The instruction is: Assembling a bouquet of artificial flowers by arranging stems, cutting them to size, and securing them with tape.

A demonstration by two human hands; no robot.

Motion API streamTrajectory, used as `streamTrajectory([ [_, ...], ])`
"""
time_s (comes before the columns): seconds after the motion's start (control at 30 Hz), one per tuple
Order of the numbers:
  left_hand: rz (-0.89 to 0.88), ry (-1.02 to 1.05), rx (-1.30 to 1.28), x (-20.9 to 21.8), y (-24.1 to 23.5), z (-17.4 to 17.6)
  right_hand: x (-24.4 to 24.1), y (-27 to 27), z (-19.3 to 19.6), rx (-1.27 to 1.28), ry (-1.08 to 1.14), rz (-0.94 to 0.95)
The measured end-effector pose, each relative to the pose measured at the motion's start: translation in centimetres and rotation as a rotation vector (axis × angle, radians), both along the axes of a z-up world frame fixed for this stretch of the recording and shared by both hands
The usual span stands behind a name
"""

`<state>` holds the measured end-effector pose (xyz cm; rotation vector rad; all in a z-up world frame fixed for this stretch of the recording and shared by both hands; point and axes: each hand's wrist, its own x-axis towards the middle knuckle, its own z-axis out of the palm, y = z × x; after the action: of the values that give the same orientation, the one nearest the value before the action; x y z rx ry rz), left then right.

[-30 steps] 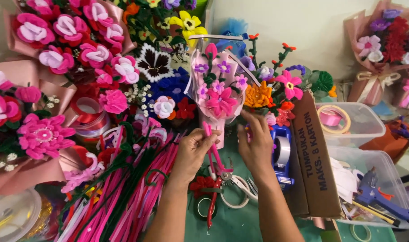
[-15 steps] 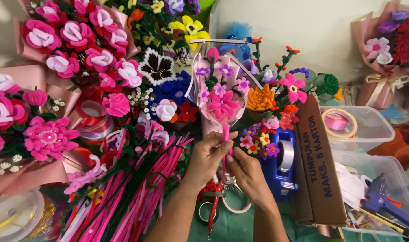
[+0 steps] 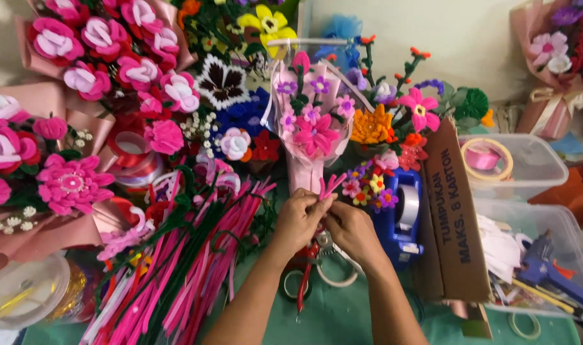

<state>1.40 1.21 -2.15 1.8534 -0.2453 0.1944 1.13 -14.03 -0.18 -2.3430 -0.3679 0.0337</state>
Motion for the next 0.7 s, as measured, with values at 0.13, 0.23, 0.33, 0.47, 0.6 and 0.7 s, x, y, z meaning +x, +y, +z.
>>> streamTrajectory([
  [0.13,0.070,-0.012,0.017,0.0,-0.3,-5.0,0.1,-0.6,-4.8,0.000,-0.036,0.045],
  [0.23,0.098,-0.015,-0.069,-0.7,0.1,-6.1,0.2,0.2,-6.2,0.034,-0.055,0.054],
  [0.33,0.151,0.022,-0.158,-0.4,0.8,-8.8,0.2,0.5,-6.6,0.067,0.000,0.044],
  [0.47,0.204,0.099,-0.233,0.2,1.2,-11.2,0.0,0.9,-8.2,0.145,0.039,-0.002],
  [0.6,0.225,0.101,-0.216,0.1,1.4,-10.1,0.6,0.4,-9.5,0.167,0.012,-0.067],
  [0.7,0.244,0.123,-0.262,-1.1,1.5,-6.6,0.8,0.1,-9.6,0.189,0.006,-0.123],
])
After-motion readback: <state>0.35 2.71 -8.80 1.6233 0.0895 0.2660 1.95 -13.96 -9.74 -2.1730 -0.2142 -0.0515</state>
